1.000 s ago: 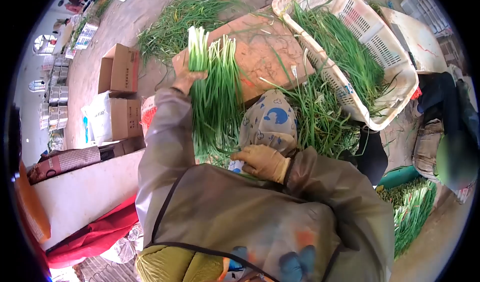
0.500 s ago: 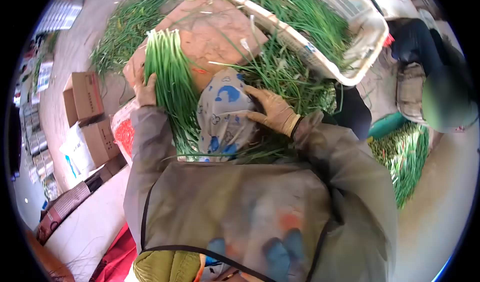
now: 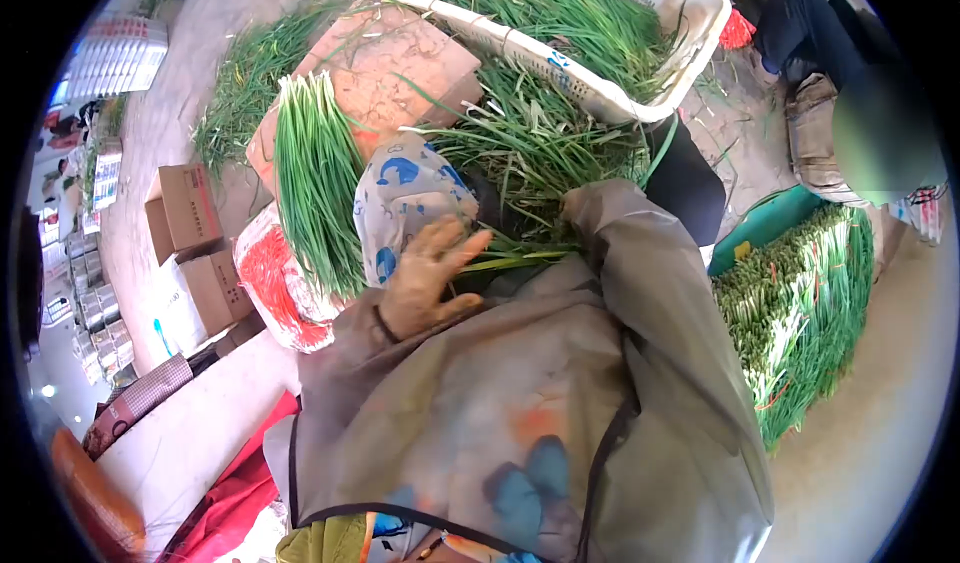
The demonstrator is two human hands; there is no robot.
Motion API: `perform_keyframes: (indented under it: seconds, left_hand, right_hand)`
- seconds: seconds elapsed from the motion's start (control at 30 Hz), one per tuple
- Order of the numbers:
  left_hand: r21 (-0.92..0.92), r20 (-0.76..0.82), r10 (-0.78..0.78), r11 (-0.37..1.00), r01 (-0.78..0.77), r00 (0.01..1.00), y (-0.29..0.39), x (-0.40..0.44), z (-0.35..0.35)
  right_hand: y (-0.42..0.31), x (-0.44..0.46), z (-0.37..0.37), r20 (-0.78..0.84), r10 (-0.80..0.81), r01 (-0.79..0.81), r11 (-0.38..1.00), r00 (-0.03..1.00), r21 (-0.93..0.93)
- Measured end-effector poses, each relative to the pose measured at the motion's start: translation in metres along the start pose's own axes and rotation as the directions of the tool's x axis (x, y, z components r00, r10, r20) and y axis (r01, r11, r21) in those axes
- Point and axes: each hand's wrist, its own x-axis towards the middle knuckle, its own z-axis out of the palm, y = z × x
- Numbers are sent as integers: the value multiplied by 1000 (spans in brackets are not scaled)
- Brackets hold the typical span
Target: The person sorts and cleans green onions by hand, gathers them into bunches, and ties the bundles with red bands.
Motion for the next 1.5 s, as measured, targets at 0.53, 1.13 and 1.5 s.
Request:
perform_keyframes:
  seconds: [0.53,1.13,1.5]
  left_hand:
    - [213,-75,-364,904,371,928,-139,203,70]
    - [-46,95,-430,899,436,898,-172,226,71]
    - [-19,213,-348,933,360,913,-157,228,84]
  right_hand:
    - [151,-58,-272,-722,268,468,609,638,640]
    - [224,187,-214,-398,601,-447,792,693,416]
    - [234,181,-242,-395,602,-484,796,694,364]
